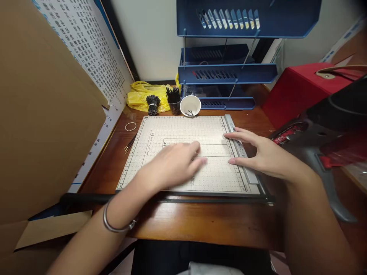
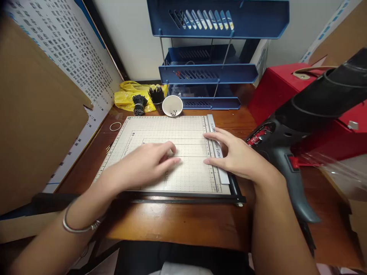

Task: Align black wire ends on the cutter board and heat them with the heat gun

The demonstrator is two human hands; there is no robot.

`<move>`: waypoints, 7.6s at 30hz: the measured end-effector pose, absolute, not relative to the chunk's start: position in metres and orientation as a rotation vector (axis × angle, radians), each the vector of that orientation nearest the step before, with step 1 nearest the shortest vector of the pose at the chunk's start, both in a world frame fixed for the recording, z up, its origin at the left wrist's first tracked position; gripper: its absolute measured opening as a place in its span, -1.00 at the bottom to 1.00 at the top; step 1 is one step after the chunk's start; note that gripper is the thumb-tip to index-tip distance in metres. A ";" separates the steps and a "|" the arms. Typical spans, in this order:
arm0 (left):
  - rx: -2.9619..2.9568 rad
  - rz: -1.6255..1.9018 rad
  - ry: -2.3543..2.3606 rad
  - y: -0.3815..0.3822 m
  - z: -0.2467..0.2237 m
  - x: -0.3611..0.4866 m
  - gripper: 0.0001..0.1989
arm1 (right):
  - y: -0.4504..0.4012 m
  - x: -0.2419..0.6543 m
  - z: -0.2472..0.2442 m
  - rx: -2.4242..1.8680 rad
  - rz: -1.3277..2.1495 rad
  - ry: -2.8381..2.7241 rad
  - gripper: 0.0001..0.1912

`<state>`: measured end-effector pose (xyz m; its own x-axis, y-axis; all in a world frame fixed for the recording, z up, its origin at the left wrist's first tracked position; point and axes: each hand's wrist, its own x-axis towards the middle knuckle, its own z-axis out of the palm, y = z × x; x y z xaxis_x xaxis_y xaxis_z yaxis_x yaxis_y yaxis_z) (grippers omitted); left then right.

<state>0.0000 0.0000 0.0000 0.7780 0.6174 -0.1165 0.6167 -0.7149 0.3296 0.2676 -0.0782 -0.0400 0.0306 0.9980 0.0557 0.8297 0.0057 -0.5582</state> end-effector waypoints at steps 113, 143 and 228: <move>1.890 1.012 1.638 0.183 -0.047 0.046 -0.15 | -0.062 0.243 -0.029 -1.806 0.525 -1.554 -0.58; 2.069 1.171 0.552 0.013 -0.026 0.034 -0.18 | -0.054 0.196 -0.027 -1.389 0.404 -1.562 -0.39; 2.243 1.237 1.476 0.037 -0.021 0.008 -0.63 | -0.078 0.214 -0.014 -1.609 0.546 -0.818 -0.67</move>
